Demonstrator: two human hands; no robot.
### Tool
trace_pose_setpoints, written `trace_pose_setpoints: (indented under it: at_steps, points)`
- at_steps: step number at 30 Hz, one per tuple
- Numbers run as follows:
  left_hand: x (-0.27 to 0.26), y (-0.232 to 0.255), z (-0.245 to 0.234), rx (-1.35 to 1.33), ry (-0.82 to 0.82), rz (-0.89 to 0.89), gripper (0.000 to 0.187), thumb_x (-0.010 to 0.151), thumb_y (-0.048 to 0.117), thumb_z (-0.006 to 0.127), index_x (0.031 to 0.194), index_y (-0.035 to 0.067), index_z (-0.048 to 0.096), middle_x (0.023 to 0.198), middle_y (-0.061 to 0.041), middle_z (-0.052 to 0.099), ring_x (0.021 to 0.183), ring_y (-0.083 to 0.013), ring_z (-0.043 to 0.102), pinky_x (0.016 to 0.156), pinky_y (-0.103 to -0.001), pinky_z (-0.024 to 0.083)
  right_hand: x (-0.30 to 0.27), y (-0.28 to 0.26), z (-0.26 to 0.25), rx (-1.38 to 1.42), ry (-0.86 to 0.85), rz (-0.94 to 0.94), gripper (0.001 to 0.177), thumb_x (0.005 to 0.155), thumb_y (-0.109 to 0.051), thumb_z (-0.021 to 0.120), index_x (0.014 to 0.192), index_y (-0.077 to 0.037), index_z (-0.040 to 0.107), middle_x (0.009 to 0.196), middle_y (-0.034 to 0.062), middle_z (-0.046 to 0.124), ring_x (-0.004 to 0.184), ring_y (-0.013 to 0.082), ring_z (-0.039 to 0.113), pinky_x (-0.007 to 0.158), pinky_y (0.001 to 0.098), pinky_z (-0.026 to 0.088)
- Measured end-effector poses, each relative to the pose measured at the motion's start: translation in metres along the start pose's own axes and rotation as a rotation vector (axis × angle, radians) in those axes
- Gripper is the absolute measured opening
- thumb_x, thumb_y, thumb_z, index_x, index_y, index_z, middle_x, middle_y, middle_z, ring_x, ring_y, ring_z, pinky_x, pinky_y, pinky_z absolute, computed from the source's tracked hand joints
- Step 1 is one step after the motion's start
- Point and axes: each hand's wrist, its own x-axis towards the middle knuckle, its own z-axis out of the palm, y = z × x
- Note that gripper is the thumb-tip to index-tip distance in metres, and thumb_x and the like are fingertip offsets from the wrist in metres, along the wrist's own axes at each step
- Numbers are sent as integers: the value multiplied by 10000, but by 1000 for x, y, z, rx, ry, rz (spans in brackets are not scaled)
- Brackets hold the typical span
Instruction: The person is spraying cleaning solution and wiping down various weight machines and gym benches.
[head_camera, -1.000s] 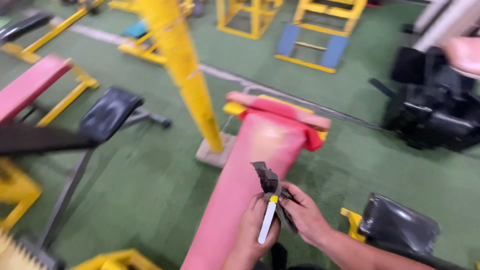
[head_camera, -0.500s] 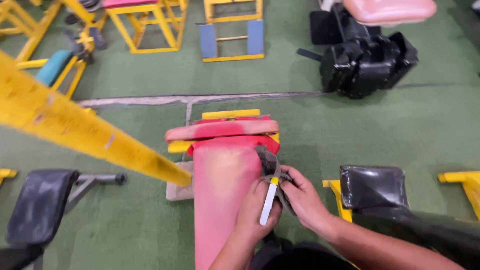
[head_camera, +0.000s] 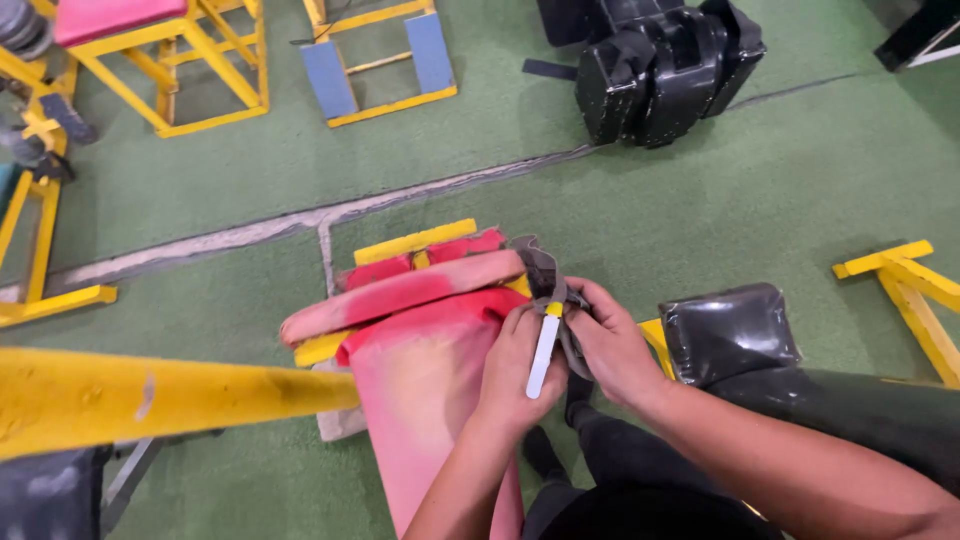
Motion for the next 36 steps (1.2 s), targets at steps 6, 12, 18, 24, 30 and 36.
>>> trace_pose_setpoints:
  at_steps: [6,12,18,24,30,36]
  points:
    - [80,-16,43,-44,-89,89,459,803,58,588,1259,18,557,1188,-234,627,1032,-462,645,842,-497,565,57,-18,-60,107,144,19,318,1003,-55,510,1302,-58,614,1082,13,682,959,90,628,830,248,531]
    - [193,-17,114,-121,-190,193,471,819,98,603,1279,18,536,1240,-242,612,1077,-468,629,884,-498,551,137,-44,-161,237,358,0,218,1037,-67,559,1242,-50,629,1051,32,684,912,112,650,792,260,525]
    - [278,-12,173,-147,-261,136,451,832,120,589,1274,47,541,1200,-209,623,1087,-445,636,904,-488,542,178,-103,-221,234,476,-18,283,1031,-77,528,1293,-34,626,1132,75,706,990,146,685,877,281,550]
    - [348,-34,210,-185,-264,143,407,837,126,601,1236,56,562,1118,-210,633,1041,-432,643,889,-487,535,216,-127,-262,291,497,-34,302,1035,-84,512,1312,-5,603,1177,93,703,1037,184,691,924,324,559]
    - [444,-57,241,-166,-340,117,406,838,148,600,1236,70,570,1057,-198,663,1006,-435,641,867,-499,525,287,-148,-296,294,582,-7,319,1022,-84,503,1318,-20,605,1192,87,704,1045,186,695,933,337,563]
    - [562,-95,279,-184,-449,47,404,866,195,586,1251,73,561,1110,-209,658,1024,-435,653,862,-495,536,423,-155,-349,300,570,-76,264,1049,-90,523,1278,-18,632,1169,73,704,1020,171,684,905,326,563]
